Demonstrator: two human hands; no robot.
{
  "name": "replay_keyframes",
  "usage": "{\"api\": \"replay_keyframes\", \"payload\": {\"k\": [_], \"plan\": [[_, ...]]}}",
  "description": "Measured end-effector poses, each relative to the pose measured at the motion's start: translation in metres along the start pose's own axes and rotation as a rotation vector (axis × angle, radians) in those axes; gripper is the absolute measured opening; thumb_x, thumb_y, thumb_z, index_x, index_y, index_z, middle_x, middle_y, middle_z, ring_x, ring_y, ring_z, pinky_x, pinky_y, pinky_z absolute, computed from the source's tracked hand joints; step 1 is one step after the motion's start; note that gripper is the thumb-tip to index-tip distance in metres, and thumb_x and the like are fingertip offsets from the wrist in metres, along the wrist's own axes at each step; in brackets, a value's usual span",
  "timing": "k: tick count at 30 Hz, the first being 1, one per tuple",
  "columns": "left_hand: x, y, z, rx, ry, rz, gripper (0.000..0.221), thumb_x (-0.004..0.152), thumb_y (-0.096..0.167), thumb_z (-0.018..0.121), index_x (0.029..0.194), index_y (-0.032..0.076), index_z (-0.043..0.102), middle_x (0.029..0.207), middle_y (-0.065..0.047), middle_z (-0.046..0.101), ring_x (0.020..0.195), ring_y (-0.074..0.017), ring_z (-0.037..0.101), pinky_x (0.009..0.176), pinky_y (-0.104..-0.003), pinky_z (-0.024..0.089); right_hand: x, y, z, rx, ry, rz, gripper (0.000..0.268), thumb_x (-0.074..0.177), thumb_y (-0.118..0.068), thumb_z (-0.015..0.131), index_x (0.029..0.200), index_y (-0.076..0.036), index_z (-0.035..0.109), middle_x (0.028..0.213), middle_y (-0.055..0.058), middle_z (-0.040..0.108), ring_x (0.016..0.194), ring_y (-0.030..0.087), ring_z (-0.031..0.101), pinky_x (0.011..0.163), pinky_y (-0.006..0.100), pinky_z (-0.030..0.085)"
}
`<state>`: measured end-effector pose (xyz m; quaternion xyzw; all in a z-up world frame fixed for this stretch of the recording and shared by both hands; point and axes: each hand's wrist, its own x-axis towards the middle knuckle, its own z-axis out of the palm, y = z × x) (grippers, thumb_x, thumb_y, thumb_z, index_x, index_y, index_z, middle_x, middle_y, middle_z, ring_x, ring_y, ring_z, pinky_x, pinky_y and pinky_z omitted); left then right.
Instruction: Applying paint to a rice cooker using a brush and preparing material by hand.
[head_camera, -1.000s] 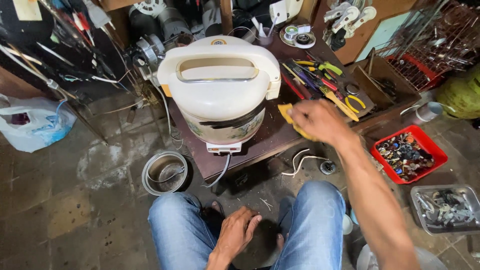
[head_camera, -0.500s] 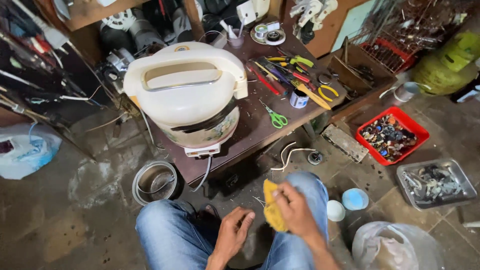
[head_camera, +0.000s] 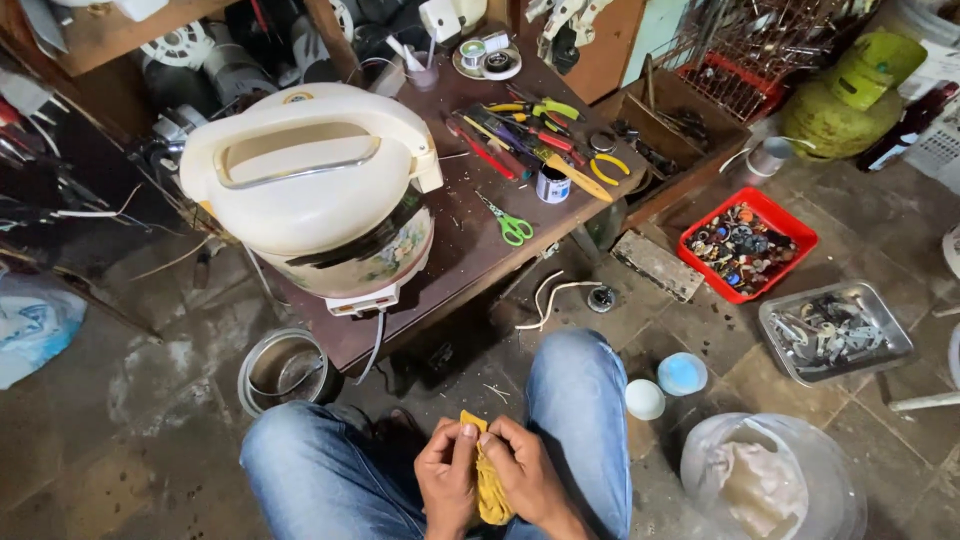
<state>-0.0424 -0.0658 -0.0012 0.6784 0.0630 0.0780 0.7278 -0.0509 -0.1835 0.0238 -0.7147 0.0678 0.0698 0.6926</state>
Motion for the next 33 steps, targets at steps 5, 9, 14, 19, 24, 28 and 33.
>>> {"api": "replay_keyframes", "payload": {"k": [5, 9, 14, 19, 24, 28, 33], "plan": [[0.002, 0.016, 0.01, 0.094, 0.185, 0.073, 0.026, 0.095, 0.018, 0.062, 0.071, 0.006, 0.063, 0.072, -0.001, 0.055, 0.068, -0.0112, 0.052, 0.062, -0.028, 0.045, -0.006, -0.019, 0.006, 0.122, -0.114, 0.064, 0.025, 0.095, -0.025, 0.055, 0.103, -0.006, 0.069, 0.097, 0.003, 0.069, 0.092, 0.011, 0.061, 0.081, 0.028, 0.051], [0.004, -0.01, 0.0, 0.036, 0.331, -0.074, 0.023, 0.095, 0.018, 0.062, 0.074, 0.008, 0.06, 0.07, 0.0, 0.053, 0.065, -0.0093, 0.047, 0.061, -0.027, 0.042, -0.001, -0.005, 0.02, 0.04, -0.152, -0.016, 0.046, 0.093, -0.039, 0.057, 0.125, -0.008, 0.067, 0.115, 0.002, 0.074, 0.103, 0.009, 0.066, 0.088, 0.024, 0.053], [-0.001, -0.017, -0.008, -0.227, 0.195, -0.199, 0.028, 0.103, 0.024, 0.051, 0.078, 0.012, 0.055, 0.073, 0.002, 0.051, 0.069, -0.0081, 0.047, 0.065, -0.028, 0.042, 0.0, 0.023, 0.036, 0.086, -0.013, 0.146, 0.025, 0.094, -0.029, 0.059, 0.107, -0.009, 0.068, 0.097, 0.002, 0.07, 0.092, 0.011, 0.062, 0.083, 0.027, 0.051], [-0.006, -0.013, -0.02, 0.054, -0.042, 0.027, 0.045, 0.102, 0.034, 0.042, 0.112, 0.004, 0.074, 0.111, -0.009, 0.067, 0.111, -0.0181, 0.062, 0.097, -0.03, 0.045, 0.004, 0.062, 0.009, 0.455, 0.343, 0.248, 0.022, 0.091, -0.011, 0.064, 0.113, -0.005, 0.064, 0.096, 0.012, 0.066, 0.077, 0.021, 0.062, 0.064, 0.032, 0.049], [0.013, 0.014, -0.053, 0.159, -0.016, 0.098, 0.027, 0.097, 0.024, 0.056, 0.102, 0.006, 0.076, 0.098, -0.005, 0.072, 0.096, -0.0162, 0.067, 0.086, -0.028, 0.051, 0.005, 0.133, -0.124, -0.119, 0.416, -0.232, 0.071, 0.085, -0.062, 0.046, 0.134, -0.011, 0.052, 0.134, 0.024, 0.056, 0.115, 0.037, 0.051, 0.092, 0.049, 0.038], [0.045, 0.059, -0.087, 0.284, -0.053, 0.363, 0.019, 0.097, 0.016, 0.057, 0.092, 0.003, 0.07, 0.094, -0.01, 0.071, 0.09, -0.0219, 0.067, 0.082, -0.033, 0.052, 0.013, 0.112, -0.167, 0.056, 1.04, 0.388, 0.027, 0.101, -0.043, 0.055, 0.117, -0.022, 0.063, 0.113, 0.008, 0.067, 0.096, 0.025, 0.064, 0.079, 0.042, 0.052], [0.086, 0.095, -0.117, 0.361, 0.096, 0.454, 0.018, 0.098, 0.014, 0.057, 0.093, 0.003, 0.071, 0.092, -0.008, 0.072, 0.086, -0.0189, 0.067, 0.08, -0.031, 0.051, -0.035, 0.153, -0.2, -1.089, 0.698, 0.331, 0.062, 0.075, -0.026, 0.063, 0.135, -0.019, 0.048, 0.094, 0.024, 0.063, 0.083, 0.047, 0.062, 0.079, 0.049, 0.047]]}}
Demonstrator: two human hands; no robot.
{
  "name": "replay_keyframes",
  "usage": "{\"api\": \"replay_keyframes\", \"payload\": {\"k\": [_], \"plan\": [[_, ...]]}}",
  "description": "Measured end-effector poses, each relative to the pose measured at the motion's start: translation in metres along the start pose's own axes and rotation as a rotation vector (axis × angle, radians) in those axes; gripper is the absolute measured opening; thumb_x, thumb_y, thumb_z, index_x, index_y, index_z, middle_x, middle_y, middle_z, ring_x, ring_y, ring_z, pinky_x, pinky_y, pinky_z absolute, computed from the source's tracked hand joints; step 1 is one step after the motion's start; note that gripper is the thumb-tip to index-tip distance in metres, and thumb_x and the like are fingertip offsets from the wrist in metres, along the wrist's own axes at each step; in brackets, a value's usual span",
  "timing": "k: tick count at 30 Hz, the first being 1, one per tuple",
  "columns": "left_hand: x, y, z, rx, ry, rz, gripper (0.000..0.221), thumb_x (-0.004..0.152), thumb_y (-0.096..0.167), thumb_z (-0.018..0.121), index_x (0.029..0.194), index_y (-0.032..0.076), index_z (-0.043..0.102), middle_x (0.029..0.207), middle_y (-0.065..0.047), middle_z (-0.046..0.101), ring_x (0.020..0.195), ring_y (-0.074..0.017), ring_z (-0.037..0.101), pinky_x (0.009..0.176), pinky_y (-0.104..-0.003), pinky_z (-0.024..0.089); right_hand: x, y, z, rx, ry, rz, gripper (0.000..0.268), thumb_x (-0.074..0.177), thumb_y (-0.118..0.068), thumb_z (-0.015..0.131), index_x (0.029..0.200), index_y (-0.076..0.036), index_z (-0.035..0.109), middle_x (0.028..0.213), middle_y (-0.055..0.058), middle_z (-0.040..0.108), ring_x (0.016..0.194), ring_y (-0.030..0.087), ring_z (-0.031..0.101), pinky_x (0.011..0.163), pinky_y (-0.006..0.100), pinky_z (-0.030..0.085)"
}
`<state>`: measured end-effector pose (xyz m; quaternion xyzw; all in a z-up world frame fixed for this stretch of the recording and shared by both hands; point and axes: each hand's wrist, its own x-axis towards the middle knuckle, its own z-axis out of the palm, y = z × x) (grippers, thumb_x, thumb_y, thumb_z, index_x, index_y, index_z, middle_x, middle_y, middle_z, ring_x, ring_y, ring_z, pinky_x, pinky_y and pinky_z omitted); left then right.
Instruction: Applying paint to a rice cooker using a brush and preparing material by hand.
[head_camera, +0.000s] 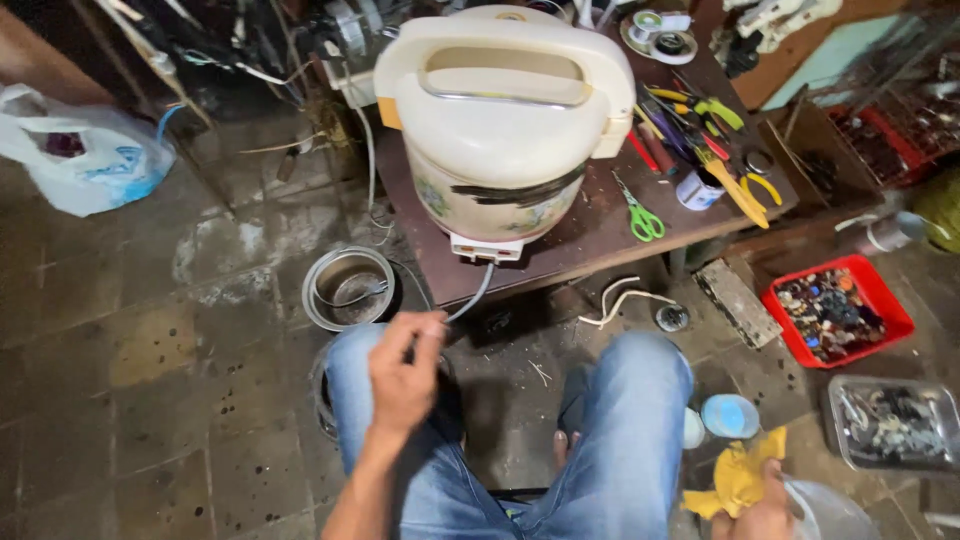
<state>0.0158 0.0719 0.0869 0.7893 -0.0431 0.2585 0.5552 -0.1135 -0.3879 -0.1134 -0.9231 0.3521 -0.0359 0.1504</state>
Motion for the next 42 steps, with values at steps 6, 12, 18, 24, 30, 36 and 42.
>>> {"api": "replay_keyframes", "payload": {"k": [6, 12, 18, 24, 30, 36, 42], "plan": [[-0.002, -0.027, 0.003, 0.13, 0.125, -0.016, 0.016, 0.1, 0.012, 0.059, 0.1, 0.004, 0.073, 0.083, -0.004, 0.068, 0.076, -0.0146, 0.061, 0.076, -0.028, 0.048, 0.006, 0.003, 0.081, 0.85, -0.245, 0.486, 0.034, 0.096, -0.043, 0.058, 0.119, -0.019, 0.066, 0.115, 0.004, 0.067, 0.101, 0.021, 0.059, 0.082, 0.036, 0.04], [-0.005, -0.025, 0.01, 0.235, 0.032, 0.143, 0.012, 0.099, 0.005, 0.06, 0.1, -0.001, 0.071, 0.086, -0.01, 0.068, 0.077, -0.019, 0.063, 0.074, -0.03, 0.049, -0.01, -0.011, 0.114, 0.83, -0.424, 0.594, 0.04, 0.093, -0.021, 0.058, 0.129, -0.008, 0.069, 0.132, 0.012, 0.066, 0.117, 0.026, 0.061, 0.097, 0.035, 0.047], [-0.002, -0.027, 0.021, 0.318, -0.015, 0.212, 0.012, 0.099, 0.003, 0.06, 0.098, -0.003, 0.07, 0.089, -0.012, 0.071, 0.08, -0.021, 0.066, 0.074, -0.031, 0.051, 0.021, -0.073, 0.056, 1.17, -0.192, 0.506, 0.033, 0.087, -0.02, 0.07, 0.118, -0.01, 0.07, 0.114, 0.006, 0.068, 0.101, 0.018, 0.06, 0.084, 0.034, 0.049], [-0.002, -0.024, 0.026, 0.395, -0.023, 0.269, 0.011, 0.099, 0.005, 0.061, 0.097, -0.003, 0.07, 0.089, -0.012, 0.071, 0.078, -0.0208, 0.067, 0.07, -0.031, 0.051, 0.078, -0.204, -0.072, 1.042, -0.115, -0.043, 0.053, 0.087, -0.035, 0.068, 0.13, -0.005, 0.064, 0.131, 0.007, 0.066, 0.119, 0.013, 0.059, 0.102, 0.029, 0.046], [-0.004, -0.024, 0.023, 0.438, 0.004, 0.283, 0.009, 0.097, 0.004, 0.061, 0.094, 0.0, 0.068, 0.086, -0.008, 0.07, 0.071, -0.0182, 0.064, 0.067, -0.03, 0.049, 0.128, -0.346, -0.124, 0.96, -0.314, -0.291, 0.056, 0.091, -0.044, 0.057, 0.134, -0.008, 0.061, 0.139, 0.01, 0.062, 0.13, 0.022, 0.056, 0.105, 0.036, 0.044], [-0.006, -0.03, 0.019, 0.479, 0.023, 0.29, 0.009, 0.094, 0.008, 0.063, 0.096, 0.003, 0.069, 0.082, -0.006, 0.07, 0.066, -0.018, 0.064, 0.063, -0.03, 0.05, 0.241, -0.46, -0.065, 0.789, -0.078, -0.619, 0.038, 0.098, -0.028, 0.055, 0.124, -0.003, 0.066, 0.101, 0.021, 0.066, 0.088, 0.031, 0.061, 0.079, 0.041, 0.046], [0.009, -0.021, 0.019, 0.413, 0.072, 0.319, 0.01, 0.09, 0.009, 0.064, 0.09, 0.001, 0.07, 0.077, -0.005, 0.07, 0.057, -0.0165, 0.062, 0.055, -0.027, 0.05, 0.333, -0.542, -0.002, 0.264, -0.026, -0.564, 0.031, 0.094, -0.025, 0.054, 0.115, -0.005, 0.063, 0.105, 0.028, 0.065, 0.096, 0.051, 0.064, 0.082, 0.056, 0.051]]}}
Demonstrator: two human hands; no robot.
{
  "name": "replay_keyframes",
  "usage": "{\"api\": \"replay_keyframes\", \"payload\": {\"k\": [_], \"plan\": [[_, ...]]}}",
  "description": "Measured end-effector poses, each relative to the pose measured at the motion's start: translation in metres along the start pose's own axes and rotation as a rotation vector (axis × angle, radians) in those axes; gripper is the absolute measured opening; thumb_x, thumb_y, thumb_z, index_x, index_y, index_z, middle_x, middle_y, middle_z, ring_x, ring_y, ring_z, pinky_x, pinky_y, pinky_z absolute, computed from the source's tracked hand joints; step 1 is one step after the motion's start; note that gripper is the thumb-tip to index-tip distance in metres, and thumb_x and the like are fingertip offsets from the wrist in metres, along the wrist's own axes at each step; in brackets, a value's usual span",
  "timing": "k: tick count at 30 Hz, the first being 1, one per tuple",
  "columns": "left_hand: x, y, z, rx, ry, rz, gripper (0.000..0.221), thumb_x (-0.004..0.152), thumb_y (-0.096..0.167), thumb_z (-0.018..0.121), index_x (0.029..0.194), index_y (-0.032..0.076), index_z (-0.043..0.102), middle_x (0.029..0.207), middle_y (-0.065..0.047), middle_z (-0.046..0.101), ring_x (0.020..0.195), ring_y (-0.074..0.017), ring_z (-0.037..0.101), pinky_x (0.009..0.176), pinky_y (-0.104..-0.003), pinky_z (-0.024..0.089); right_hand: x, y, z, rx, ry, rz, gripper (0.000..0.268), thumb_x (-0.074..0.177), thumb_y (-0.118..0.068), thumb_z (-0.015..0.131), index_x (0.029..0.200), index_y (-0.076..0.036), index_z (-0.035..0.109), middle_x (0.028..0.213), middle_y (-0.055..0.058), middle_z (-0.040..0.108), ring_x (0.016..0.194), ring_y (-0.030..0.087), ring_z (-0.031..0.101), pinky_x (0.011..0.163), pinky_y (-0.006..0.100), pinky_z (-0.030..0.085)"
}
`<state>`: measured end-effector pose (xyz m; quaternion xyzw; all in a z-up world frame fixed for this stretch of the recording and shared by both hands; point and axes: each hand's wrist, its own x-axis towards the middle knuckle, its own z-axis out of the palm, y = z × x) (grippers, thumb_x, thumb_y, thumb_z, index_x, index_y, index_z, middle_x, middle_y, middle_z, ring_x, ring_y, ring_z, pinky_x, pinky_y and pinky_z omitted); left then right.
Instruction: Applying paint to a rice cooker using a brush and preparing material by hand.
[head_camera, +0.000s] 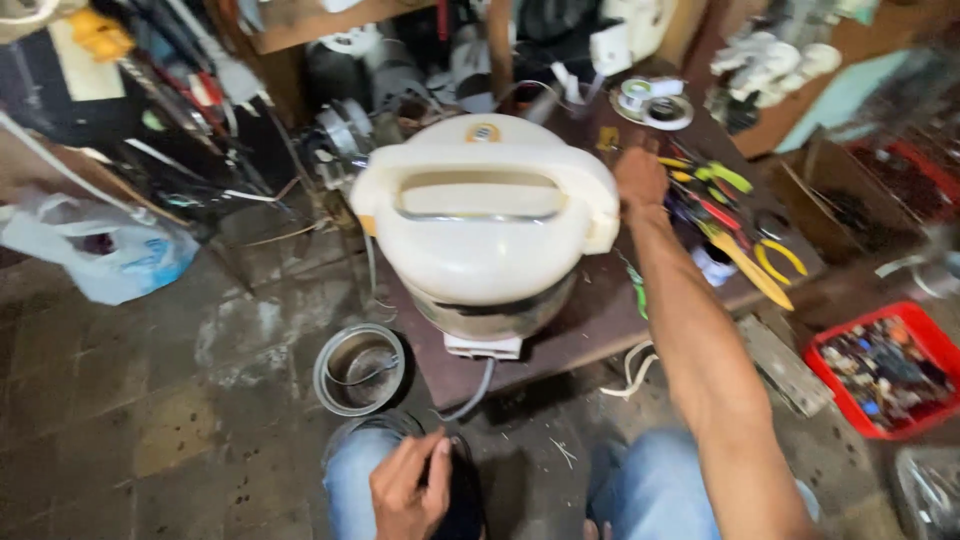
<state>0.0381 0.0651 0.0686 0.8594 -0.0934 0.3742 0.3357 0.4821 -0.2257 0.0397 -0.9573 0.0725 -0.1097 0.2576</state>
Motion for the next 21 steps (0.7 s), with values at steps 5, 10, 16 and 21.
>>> {"api": "replay_keyframes", "payload": {"k": [5, 10, 16, 21], "plan": [[0.003, -0.005, 0.0, -0.04, 0.032, -0.166, 0.011, 0.089, 0.013, 0.064, 0.087, 0.005, 0.072, 0.073, -0.005, 0.072, 0.056, -0.0149, 0.064, 0.052, -0.028, 0.051, 0.065, 0.042, 0.067, -0.378, -0.186, 0.046, 0.039, 0.1, -0.014, 0.039, 0.115, -0.011, 0.074, 0.121, 0.016, 0.07, 0.137, 0.035, 0.037, 0.092, 0.055, 0.038], [0.016, -0.001, -0.002, -0.084, -0.03, -0.049, 0.015, 0.095, 0.012, 0.059, 0.092, 0.002, 0.07, 0.074, -0.007, 0.07, 0.057, -0.0192, 0.06, 0.053, -0.032, 0.047, 0.077, 0.083, 0.065, -0.069, 0.113, -0.159, 0.035, 0.096, -0.017, 0.05, 0.111, 0.005, 0.072, 0.119, 0.031, 0.051, 0.096, 0.058, 0.056, 0.087, 0.06, 0.046], [0.108, 0.019, -0.025, -0.097, -0.017, 0.313, 0.016, 0.093, 0.009, 0.066, 0.101, -0.005, 0.066, 0.089, -0.018, 0.067, 0.076, -0.0295, 0.063, 0.068, -0.038, 0.048, -0.12, -0.007, -0.12, 0.413, 0.574, -0.543, 0.018, 0.1, -0.001, 0.062, 0.112, 0.003, 0.075, 0.106, 0.019, 0.071, 0.102, 0.033, 0.063, 0.09, 0.043, 0.046], [0.236, 0.045, -0.014, -0.003, -0.131, 0.414, 0.025, 0.099, 0.017, 0.062, 0.11, -0.005, 0.06, 0.098, -0.023, 0.06, 0.089, -0.0412, 0.057, 0.077, -0.049, 0.048, -0.266, 0.001, -0.135, 0.541, 0.739, -0.308, 0.006, 0.106, -0.001, 0.061, 0.102, -0.001, 0.066, 0.099, 0.016, 0.066, 0.097, 0.029, 0.063, 0.092, 0.04, 0.047]]}}
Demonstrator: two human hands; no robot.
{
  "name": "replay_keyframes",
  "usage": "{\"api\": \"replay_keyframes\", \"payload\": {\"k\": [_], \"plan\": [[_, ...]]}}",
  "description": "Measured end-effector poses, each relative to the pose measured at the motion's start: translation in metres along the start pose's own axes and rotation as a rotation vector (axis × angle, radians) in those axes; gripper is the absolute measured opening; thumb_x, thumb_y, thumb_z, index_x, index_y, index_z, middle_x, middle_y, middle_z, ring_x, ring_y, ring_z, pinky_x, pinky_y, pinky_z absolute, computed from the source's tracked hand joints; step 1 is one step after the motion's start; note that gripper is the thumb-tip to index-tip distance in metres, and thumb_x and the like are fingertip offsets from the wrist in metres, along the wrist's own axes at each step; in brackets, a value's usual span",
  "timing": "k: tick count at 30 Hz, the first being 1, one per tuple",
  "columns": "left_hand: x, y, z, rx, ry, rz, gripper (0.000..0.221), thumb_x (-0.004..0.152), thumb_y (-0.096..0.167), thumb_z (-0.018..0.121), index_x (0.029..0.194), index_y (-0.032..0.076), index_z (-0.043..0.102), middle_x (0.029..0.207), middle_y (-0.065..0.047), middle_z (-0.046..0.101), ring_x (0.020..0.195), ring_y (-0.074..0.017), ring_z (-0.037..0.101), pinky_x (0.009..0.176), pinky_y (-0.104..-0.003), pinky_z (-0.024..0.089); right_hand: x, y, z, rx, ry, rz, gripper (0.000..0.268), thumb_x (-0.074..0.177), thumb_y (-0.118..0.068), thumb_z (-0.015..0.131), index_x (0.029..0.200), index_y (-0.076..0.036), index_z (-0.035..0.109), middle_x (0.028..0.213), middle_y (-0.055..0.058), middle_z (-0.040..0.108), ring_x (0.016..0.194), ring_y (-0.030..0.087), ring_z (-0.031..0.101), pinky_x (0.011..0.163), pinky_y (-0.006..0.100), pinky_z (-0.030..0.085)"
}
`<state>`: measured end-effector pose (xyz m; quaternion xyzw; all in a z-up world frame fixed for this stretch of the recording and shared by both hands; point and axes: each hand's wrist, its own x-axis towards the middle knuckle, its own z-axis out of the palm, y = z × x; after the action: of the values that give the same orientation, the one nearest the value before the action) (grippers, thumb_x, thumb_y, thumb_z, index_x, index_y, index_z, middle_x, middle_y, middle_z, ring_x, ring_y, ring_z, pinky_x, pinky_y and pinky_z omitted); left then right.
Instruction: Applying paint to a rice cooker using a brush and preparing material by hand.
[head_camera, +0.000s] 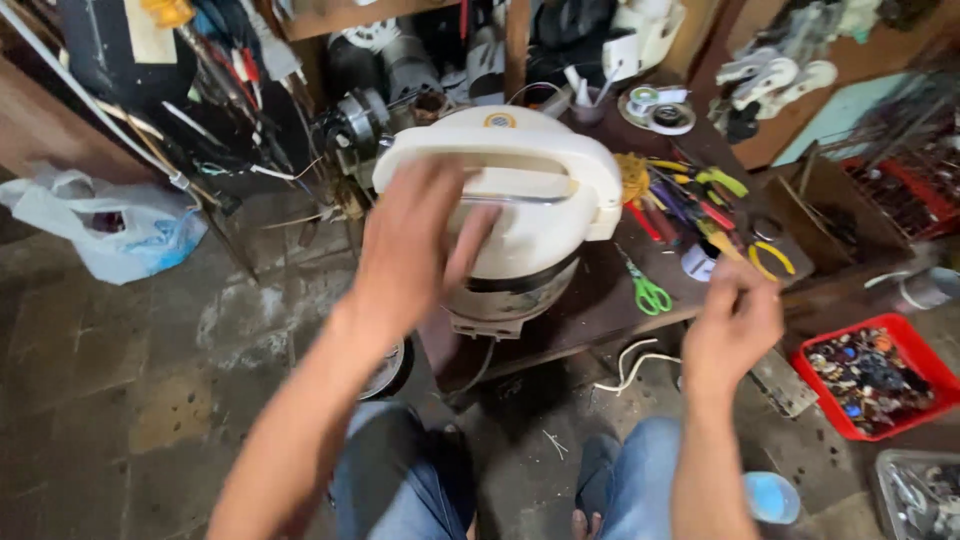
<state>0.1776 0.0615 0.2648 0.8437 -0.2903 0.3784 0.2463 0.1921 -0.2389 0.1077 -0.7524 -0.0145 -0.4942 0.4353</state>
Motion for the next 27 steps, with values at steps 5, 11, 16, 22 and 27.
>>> {"api": "replay_keyframes", "payload": {"k": [5, 11, 16, 22, 27], "plan": [[0.069, -0.027, 0.025, 0.138, -0.406, -0.027, 0.046, 0.102, 0.032, 0.058, 0.128, -0.007, 0.058, 0.108, -0.031, 0.063, 0.103, -0.0527, 0.062, 0.088, -0.06, 0.048, -0.105, 0.002, -0.024, -0.011, 0.08, 0.229, 0.011, 0.095, 0.003, 0.063, 0.088, -0.005, 0.065, 0.083, 0.014, 0.066, 0.083, 0.029, 0.065, 0.087, 0.039, 0.051], [0.092, -0.021, 0.037, 0.29, -0.743, -0.224, 0.069, 0.1, 0.065, 0.05, 0.112, 0.0, 0.071, 0.102, -0.023, 0.071, 0.095, -0.0448, 0.069, 0.084, -0.056, 0.053, -0.126, 0.0, -0.022, 0.166, -0.063, 0.38, 0.009, 0.09, -0.007, 0.071, 0.095, -0.01, 0.077, 0.092, 0.007, 0.072, 0.09, 0.023, 0.071, 0.083, 0.033, 0.054], [0.102, -0.028, 0.053, 0.607, -0.809, -0.087, 0.037, 0.094, 0.045, 0.063, 0.085, 0.01, 0.072, 0.07, -0.007, 0.071, 0.069, -0.0299, 0.072, 0.066, -0.041, 0.057, -0.133, 0.01, -0.017, 0.205, -0.209, 0.447, 0.009, 0.091, -0.01, 0.07, 0.095, -0.01, 0.078, 0.088, 0.006, 0.074, 0.09, 0.022, 0.073, 0.083, 0.033, 0.054], [0.098, -0.011, 0.052, 0.366, -0.721, -0.321, 0.073, 0.1, 0.072, 0.052, 0.077, 0.004, 0.066, 0.067, -0.015, 0.063, 0.071, -0.0349, 0.068, 0.075, -0.044, 0.054, -0.13, 0.01, -0.02, 0.237, -0.318, 0.744, 0.014, 0.093, -0.016, 0.069, 0.1, -0.009, 0.078, 0.086, 0.01, 0.072, 0.073, 0.018, 0.068, 0.067, 0.034, 0.056], [0.095, -0.026, 0.059, 0.455, -0.667, -0.516, 0.082, 0.104, 0.075, 0.052, 0.068, 0.002, 0.054, 0.073, -0.022, 0.06, 0.063, -0.0421, 0.056, 0.058, -0.053, 0.042, -0.125, 0.005, -0.025, 0.194, -0.462, 0.898, 0.022, 0.092, -0.023, 0.063, 0.105, -0.013, 0.077, 0.092, 0.0, 0.072, 0.083, 0.011, 0.063, 0.077, 0.026, 0.05]]}}
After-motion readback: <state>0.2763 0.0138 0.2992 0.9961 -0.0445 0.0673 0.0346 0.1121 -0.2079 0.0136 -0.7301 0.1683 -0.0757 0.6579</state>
